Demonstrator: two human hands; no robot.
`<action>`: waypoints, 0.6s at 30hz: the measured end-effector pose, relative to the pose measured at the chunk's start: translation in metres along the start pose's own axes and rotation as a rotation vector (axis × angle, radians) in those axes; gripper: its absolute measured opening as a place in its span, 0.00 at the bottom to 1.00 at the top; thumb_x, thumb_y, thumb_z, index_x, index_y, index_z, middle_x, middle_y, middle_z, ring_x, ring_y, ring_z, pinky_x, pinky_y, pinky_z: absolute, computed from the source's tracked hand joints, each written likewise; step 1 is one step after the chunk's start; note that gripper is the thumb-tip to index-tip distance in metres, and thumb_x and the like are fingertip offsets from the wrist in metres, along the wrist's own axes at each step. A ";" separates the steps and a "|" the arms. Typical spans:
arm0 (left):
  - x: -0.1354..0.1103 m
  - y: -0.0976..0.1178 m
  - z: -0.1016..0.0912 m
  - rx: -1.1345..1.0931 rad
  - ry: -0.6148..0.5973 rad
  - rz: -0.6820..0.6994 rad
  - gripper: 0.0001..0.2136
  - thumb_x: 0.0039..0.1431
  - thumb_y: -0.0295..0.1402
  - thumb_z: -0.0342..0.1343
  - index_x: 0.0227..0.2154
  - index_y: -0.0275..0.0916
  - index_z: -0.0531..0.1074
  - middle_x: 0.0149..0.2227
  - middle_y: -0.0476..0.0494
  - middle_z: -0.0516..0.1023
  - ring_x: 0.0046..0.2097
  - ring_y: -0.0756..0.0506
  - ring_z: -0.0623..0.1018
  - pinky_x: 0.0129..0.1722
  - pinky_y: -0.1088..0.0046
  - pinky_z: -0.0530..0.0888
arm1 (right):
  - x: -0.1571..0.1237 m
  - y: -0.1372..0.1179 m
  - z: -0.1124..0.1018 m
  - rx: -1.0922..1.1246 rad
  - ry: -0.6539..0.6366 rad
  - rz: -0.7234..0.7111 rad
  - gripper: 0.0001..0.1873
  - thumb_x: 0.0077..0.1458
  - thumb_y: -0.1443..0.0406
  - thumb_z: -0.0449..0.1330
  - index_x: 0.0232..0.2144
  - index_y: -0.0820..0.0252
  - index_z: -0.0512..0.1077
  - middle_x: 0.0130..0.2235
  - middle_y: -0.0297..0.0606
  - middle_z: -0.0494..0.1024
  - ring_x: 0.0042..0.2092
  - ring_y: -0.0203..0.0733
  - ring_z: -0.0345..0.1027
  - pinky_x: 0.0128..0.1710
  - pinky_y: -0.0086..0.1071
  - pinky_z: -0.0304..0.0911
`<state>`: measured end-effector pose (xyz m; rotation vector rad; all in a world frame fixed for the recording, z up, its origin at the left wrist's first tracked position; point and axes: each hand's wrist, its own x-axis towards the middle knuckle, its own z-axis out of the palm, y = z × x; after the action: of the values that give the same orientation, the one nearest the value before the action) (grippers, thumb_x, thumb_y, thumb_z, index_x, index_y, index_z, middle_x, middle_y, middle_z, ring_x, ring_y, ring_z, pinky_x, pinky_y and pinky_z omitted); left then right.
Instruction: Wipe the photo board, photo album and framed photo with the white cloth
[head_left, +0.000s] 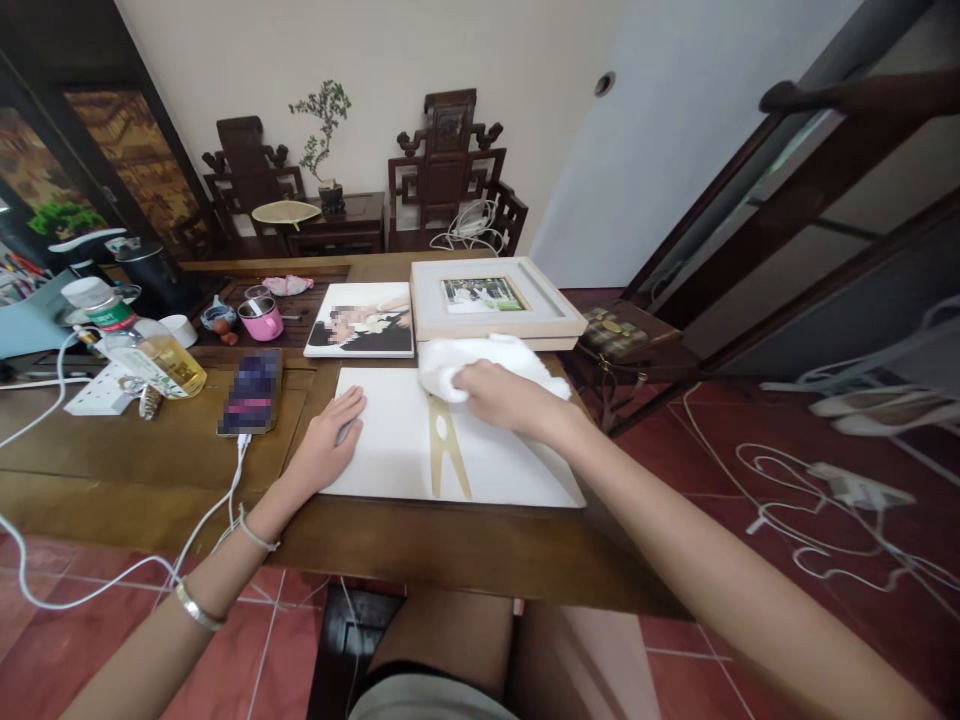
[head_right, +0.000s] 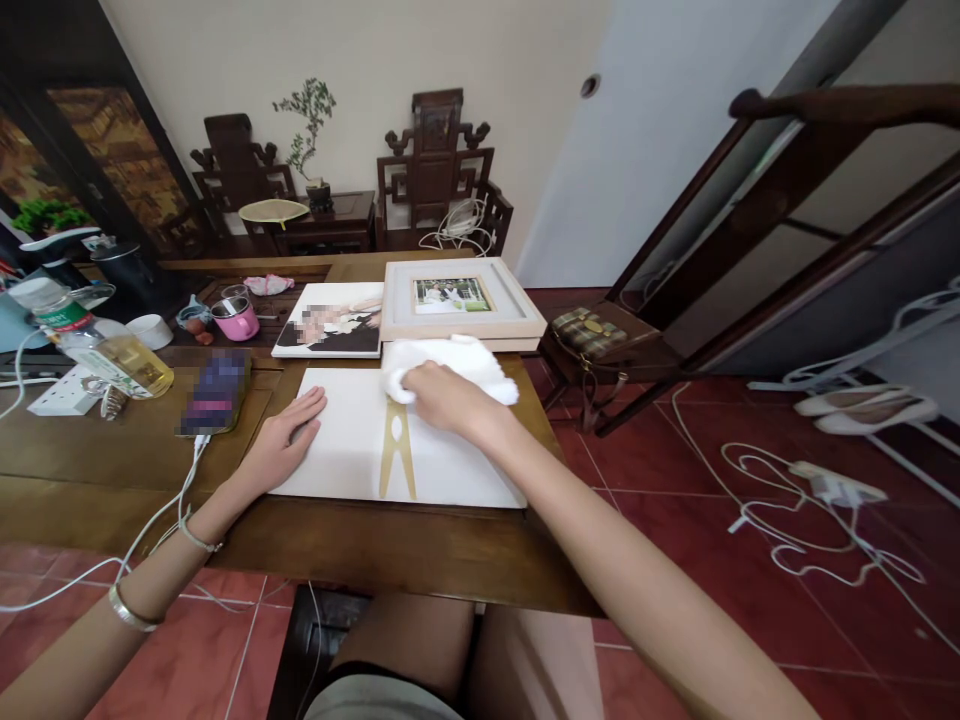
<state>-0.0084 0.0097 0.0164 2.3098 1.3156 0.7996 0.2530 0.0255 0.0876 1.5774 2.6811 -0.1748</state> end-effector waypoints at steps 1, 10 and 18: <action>0.000 0.000 0.000 0.000 0.002 0.000 0.20 0.62 0.35 0.45 0.54 0.31 0.68 0.59 0.35 0.65 0.63 0.41 0.61 0.63 0.58 0.57 | -0.009 0.007 0.004 -0.010 0.008 0.023 0.16 0.44 0.82 0.47 0.27 0.65 0.70 0.39 0.53 0.77 0.45 0.53 0.70 0.40 0.37 0.63; 0.001 0.002 0.000 0.002 0.012 -0.001 0.20 0.62 0.35 0.45 0.53 0.33 0.68 0.59 0.36 0.65 0.63 0.42 0.62 0.63 0.57 0.57 | -0.113 -0.035 0.056 -0.076 0.197 -0.047 0.16 0.36 0.83 0.50 0.20 0.64 0.71 0.62 0.48 0.59 0.63 0.69 0.44 0.56 0.62 0.51; 0.001 0.002 0.000 0.023 -0.002 -0.005 0.20 0.62 0.34 0.44 0.53 0.33 0.68 0.60 0.36 0.64 0.63 0.43 0.61 0.63 0.57 0.56 | -0.130 -0.030 0.059 -0.014 0.231 -0.132 0.16 0.35 0.82 0.50 0.18 0.62 0.72 0.63 0.44 0.58 0.64 0.65 0.41 0.59 0.62 0.47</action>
<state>-0.0061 0.0097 0.0176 2.3237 1.3354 0.7842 0.2885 -0.1084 0.0414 1.5016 2.9546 0.0268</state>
